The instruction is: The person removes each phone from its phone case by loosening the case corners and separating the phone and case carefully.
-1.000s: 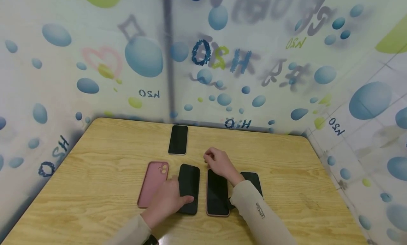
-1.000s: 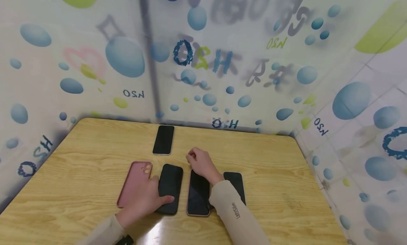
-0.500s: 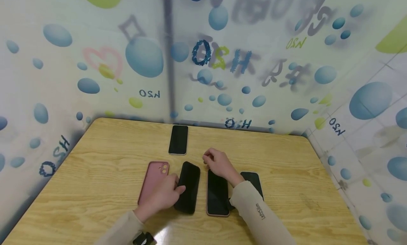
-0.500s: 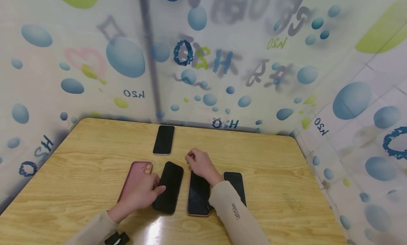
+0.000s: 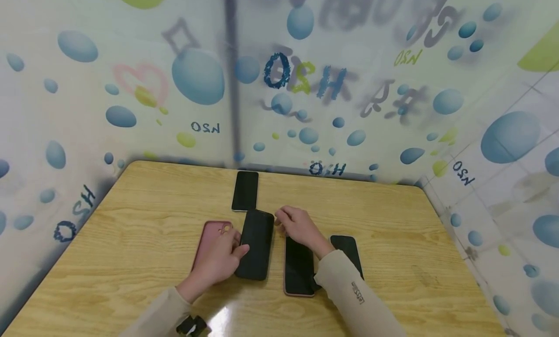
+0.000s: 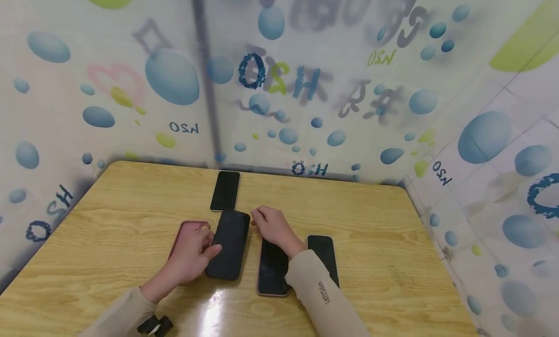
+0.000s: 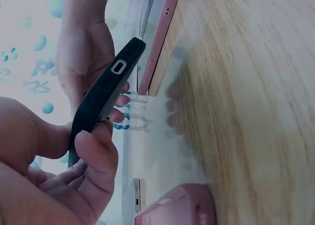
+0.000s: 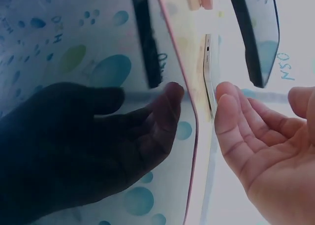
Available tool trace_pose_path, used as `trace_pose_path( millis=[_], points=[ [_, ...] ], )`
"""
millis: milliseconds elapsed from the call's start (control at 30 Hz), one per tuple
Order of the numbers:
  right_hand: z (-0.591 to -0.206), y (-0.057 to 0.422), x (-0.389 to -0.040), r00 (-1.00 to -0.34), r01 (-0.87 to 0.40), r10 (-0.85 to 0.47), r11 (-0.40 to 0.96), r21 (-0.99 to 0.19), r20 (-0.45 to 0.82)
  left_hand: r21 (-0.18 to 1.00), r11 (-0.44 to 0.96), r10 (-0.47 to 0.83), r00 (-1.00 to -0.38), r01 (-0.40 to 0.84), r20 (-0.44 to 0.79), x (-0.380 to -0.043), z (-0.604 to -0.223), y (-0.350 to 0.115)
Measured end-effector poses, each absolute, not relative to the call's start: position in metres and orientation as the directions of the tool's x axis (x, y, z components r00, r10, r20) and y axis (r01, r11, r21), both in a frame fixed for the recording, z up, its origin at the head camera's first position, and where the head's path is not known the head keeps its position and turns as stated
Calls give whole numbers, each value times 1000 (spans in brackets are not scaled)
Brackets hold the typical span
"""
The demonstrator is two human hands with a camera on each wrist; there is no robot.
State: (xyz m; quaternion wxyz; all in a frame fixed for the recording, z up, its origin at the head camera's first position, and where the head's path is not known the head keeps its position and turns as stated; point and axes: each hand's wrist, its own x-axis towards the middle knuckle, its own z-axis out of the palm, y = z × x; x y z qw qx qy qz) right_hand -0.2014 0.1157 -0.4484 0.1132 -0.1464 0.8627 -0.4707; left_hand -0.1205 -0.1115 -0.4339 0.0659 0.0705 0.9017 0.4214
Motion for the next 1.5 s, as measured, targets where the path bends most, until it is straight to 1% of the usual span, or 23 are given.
trace_pose_path(
  millis=[167, 300, 567, 733, 933, 1033, 1167, 1200, 1400, 1467, 1500],
  points=[
    [-447, 112, -200, -926, -100, -370, 430, -897, -75, 781, 619, 167, -986, 88, -22, -122, -433, -111],
    [-446, 111, -199, -923, -87, -376, 394, -915, -75, 789, 607, 155, -988, 94, -1, -124, -434, -111],
    [-448, 104, -196, -928, -4, -361, 268, -963, -96, 772, 624, 149, -988, 119, 32, -125, -437, -110],
    [-446, 102, -195, -939, -10, -336, 255, -967, -79, 791, 604, 159, -987, 100, 3, -123, -436, -110],
    [-441, 101, -193, -954, -11, -292, 241, -970, -62, 827, 555, 204, -979, 89, -31, -120, -435, -111],
    [-439, 101, -192, -961, -6, -269, 229, -973, -58, 861, 503, 236, -970, 72, -57, -119, -438, -112],
    [-438, 101, -192, -967, -1, -250, 224, -975, -57, 916, 400, 294, -951, 35, -92, -118, -444, -115],
    [-439, 100, -192, -967, 1, -247, 223, -975, -58, 920, 390, 303, -948, 34, -94, -118, -445, -116],
    [-440, 98, -191, -969, -5, -241, 228, -974, -51, 974, 227, 388, -918, 12, -79, -118, -446, -120],
    [-440, 98, -191, -968, -26, -248, 243, -970, -36, 977, 215, 396, -915, 17, -71, -118, -447, -120],
    [-440, 98, -191, -967, -39, -253, 258, -965, -28, 971, 237, 390, -919, 33, -64, -118, -447, -120]
  ],
)
